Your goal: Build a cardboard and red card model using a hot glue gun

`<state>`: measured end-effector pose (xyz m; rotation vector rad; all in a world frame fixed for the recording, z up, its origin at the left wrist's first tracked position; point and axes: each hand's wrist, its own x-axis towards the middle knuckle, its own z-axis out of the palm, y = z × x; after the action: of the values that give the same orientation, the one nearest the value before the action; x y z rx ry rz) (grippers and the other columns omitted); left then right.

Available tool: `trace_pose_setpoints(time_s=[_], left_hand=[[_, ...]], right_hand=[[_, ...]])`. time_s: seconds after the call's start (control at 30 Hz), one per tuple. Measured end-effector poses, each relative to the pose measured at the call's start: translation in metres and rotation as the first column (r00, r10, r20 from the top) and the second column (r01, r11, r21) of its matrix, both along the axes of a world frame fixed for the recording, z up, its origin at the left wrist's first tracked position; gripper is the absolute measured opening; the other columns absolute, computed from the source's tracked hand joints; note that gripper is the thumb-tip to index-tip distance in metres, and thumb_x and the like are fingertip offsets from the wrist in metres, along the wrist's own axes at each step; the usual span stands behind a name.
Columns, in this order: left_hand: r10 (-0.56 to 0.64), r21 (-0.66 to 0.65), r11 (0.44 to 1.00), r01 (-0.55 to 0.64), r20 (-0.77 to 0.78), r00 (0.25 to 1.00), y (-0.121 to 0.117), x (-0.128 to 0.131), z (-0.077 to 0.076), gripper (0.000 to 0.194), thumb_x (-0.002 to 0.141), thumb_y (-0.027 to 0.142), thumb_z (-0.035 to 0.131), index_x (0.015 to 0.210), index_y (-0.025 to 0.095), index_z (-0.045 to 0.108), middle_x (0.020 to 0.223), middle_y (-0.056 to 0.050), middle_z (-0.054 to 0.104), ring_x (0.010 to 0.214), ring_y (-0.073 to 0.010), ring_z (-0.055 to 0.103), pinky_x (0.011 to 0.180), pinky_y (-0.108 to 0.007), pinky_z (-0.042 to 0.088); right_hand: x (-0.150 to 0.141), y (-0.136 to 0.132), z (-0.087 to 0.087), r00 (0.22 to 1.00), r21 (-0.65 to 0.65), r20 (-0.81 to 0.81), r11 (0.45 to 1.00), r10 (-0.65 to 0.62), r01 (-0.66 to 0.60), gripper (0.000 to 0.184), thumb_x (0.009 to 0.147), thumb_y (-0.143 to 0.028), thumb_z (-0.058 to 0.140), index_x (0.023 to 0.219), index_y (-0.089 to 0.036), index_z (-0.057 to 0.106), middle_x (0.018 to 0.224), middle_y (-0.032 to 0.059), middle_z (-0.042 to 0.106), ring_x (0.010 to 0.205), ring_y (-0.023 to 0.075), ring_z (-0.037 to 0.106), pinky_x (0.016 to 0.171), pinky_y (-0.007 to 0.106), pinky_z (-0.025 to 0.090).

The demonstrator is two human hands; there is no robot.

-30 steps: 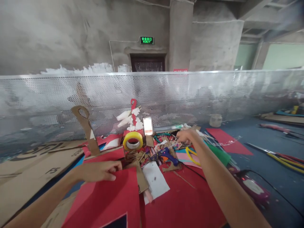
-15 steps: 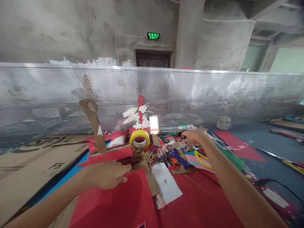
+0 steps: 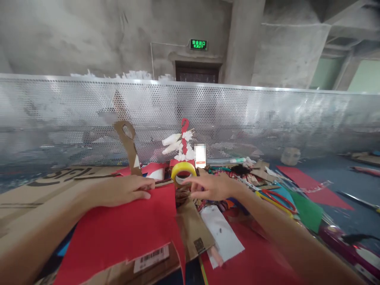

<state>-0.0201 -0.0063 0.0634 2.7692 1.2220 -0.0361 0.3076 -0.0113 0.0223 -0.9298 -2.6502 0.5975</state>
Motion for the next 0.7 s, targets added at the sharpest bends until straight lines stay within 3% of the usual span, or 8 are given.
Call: trace_pose_setpoints(time_s=[0.13, 0.4, 0.57, 0.7], left_hand=[[0.055, -0.044, 0.997, -0.056, -0.009, 0.998, 0.003, -0.004, 0.003, 0.029, 0.097, 0.045, 0.044, 0.094, 0.022, 0.061, 0.093, -0.004, 0.069, 0.084, -0.0207, 0.062, 0.072, -0.028, 0.041], [0.133, 0.027, 0.991, -0.134, 0.052, 0.990, 0.004, 0.005, 0.006, 0.029, 0.096, 0.045, 0.044, 0.091, 0.022, 0.060, 0.093, -0.005, 0.069, 0.085, -0.0222, 0.063, 0.074, -0.030, 0.042], [0.186, 0.119, 0.975, -0.188, 0.029, 0.982, 0.006, 0.007, -0.004, 0.025, 0.095, 0.044, 0.046, 0.094, 0.024, 0.061, 0.089, -0.004, 0.071, 0.085, -0.0240, 0.065, 0.073, -0.032, 0.042], [0.282, 0.334, 0.909, -0.248, -0.057, 0.958, -0.010, 0.019, -0.009, 0.022, 0.095, 0.036, 0.049, 0.108, 0.024, 0.063, 0.098, -0.009, 0.072, 0.090, -0.0294, 0.068, 0.073, -0.036, 0.045]], right_hand=[[-0.033, -0.009, -0.024, 0.992, -0.004, -0.112, 0.998, 0.059, -0.060, 0.057, 0.096, -0.031, 0.060, 0.151, -0.027, 0.046, 0.105, 0.0044, 0.075, 0.090, 0.0186, 0.069, 0.079, 0.028, 0.051], [-0.060, -0.010, -0.061, 0.913, -0.147, -0.386, 0.986, -0.129, 0.077, 0.051, 0.091, -0.025, 0.067, 0.141, -0.031, 0.058, 0.103, 0.0030, 0.072, 0.095, 0.0188, 0.068, 0.087, 0.034, 0.055], [-0.074, -0.005, -0.076, 0.765, -0.433, -0.574, 0.901, -0.293, 0.021, 0.037, 0.088, -0.020, 0.066, 0.125, -0.023, 0.067, 0.085, 0.0016, 0.070, 0.075, 0.0157, 0.067, 0.059, 0.025, 0.054], [-0.080, -0.004, -0.078, 0.661, -0.520, -0.638, 0.854, -0.395, 0.008, 0.028, 0.084, -0.023, 0.071, 0.112, -0.021, 0.068, 0.080, 0.0003, 0.067, 0.071, 0.0146, 0.065, 0.055, 0.022, 0.052]])
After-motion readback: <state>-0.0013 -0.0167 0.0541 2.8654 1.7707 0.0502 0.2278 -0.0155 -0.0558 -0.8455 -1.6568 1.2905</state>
